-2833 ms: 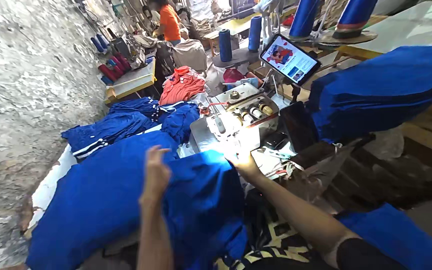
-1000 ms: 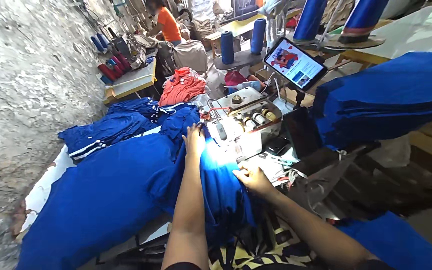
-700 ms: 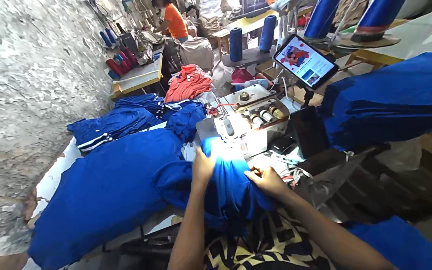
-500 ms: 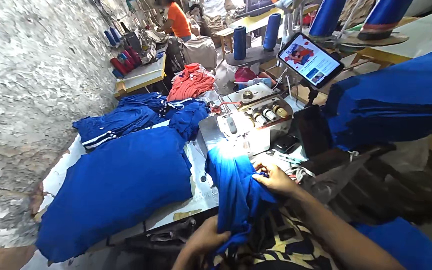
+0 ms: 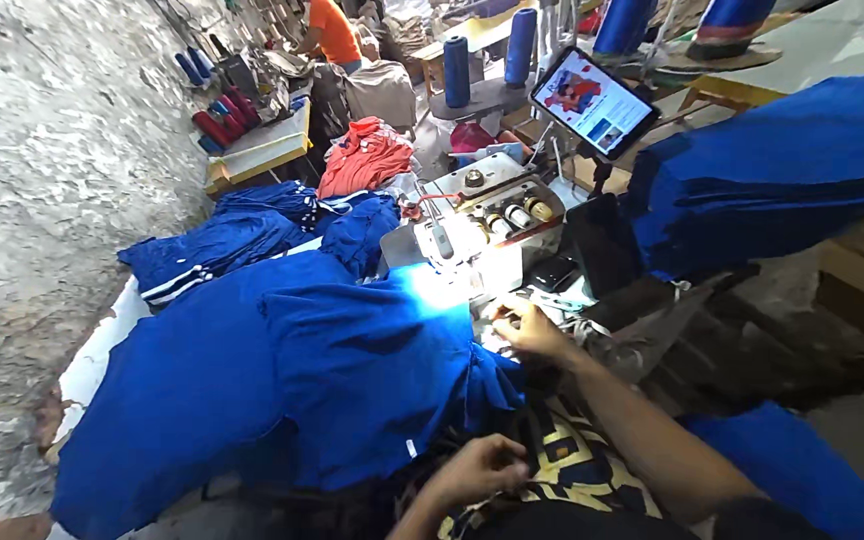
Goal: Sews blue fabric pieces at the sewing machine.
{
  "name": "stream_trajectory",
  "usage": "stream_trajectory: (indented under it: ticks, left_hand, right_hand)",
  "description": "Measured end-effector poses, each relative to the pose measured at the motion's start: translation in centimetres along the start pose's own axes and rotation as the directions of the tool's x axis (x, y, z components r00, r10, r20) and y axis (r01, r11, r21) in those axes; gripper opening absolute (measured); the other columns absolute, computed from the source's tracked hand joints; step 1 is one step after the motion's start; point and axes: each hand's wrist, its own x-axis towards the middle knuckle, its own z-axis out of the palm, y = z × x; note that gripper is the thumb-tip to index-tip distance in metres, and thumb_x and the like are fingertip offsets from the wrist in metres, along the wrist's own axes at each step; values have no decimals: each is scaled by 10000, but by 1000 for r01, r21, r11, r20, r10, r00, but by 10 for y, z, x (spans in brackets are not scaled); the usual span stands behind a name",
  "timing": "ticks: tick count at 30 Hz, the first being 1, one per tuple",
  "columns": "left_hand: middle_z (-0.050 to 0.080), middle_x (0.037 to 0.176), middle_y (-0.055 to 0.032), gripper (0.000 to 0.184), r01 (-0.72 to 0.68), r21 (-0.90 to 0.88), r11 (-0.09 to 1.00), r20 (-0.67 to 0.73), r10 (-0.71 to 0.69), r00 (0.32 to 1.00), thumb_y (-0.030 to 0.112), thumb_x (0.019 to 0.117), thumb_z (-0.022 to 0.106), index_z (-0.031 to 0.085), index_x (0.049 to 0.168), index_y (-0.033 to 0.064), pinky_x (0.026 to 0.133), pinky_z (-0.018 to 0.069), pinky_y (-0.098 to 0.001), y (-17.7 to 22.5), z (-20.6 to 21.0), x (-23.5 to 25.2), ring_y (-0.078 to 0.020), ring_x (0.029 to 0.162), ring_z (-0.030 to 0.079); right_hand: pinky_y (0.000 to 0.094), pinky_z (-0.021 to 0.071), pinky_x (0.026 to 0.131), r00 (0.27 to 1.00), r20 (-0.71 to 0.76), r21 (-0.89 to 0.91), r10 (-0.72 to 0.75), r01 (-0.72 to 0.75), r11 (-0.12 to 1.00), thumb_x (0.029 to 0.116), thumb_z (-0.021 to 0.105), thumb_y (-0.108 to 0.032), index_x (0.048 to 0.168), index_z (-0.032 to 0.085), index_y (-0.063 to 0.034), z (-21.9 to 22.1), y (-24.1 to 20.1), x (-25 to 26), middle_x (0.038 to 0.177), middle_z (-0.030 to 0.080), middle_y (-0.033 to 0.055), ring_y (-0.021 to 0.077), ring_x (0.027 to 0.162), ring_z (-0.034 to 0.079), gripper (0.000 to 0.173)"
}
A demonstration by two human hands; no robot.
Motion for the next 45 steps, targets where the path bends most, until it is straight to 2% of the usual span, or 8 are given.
stream_trajectory:
  ticks: [2,6,12,18,24,28,36,45]
  left_hand:
    - [649,1192,-173,417,166,-483,860,-42,-212,976,158,1090,425,403,1411,-108,890,571,-358,-40,25,25,-191,979,687]
    - [652,1248,-129,468,-108,-919,378,-238,-316,918,348,1119,342,333,1450,17,925,580,-403,-61,32,33,-235,1095,684]
    - [725,905,26,188,-492,-136,860,-832,170,528,70,961,610,642,1023,-105,871,551,-181,-54,48,5,64,895,665]
    - [737,995,169,100,-628,10,778,-845,343,410,116,992,618,686,1065,115,926,540,-169,-66,49,-8,97,996,656]
    - [734,961,182,205,-603,-57,796,-881,243,405,348,1035,583,686,1054,171,905,557,-183,-63,44,-10,80,964,675]
    - [703,908,9,407,-389,-134,911,-857,90,507,218,1081,399,617,1033,-122,893,547,-194,-75,35,-7,57,919,667]
    - [731,1021,2,379,-432,-423,797,-768,-62,638,255,1101,378,549,1226,-59,921,586,-294,-70,30,0,-57,956,715]
    - [750,840,16,387,-335,-535,776,-605,-74,793,220,1114,228,548,1109,2,717,612,-265,-67,31,2,-81,726,722]
  right_hand:
    - [268,521,767,995,84,84,-54,47,995,948,637,-179,1087,666,61,10,1,3,1018,677,162,133,865,632,278]
    - [298,490,764,990,72,33,-118,116,993,836,791,-356,982,654,69,36,7,-1,929,641,160,169,849,592,470]
    - [459,480,770,968,249,-33,22,-14,999,839,621,-77,885,654,81,34,-6,1,879,653,191,267,862,626,168]
    - [266,397,635,950,292,136,-108,71,988,821,487,46,618,504,-15,27,-4,16,660,508,3,41,675,488,213]
    - [152,412,570,926,358,660,-124,-157,734,819,499,-71,637,601,-276,30,14,7,642,574,-205,-91,595,494,294]
    - [152,383,596,909,406,416,-93,-94,905,981,573,-110,686,573,-132,18,12,0,645,488,-143,-69,608,451,296]
    - [162,394,664,942,327,180,-76,17,984,953,662,-152,757,668,27,6,-7,-17,732,585,-9,-39,702,481,265]
    - [180,480,727,967,-26,68,-253,254,965,847,727,-155,695,698,3,5,-10,-47,821,693,102,65,817,623,222]
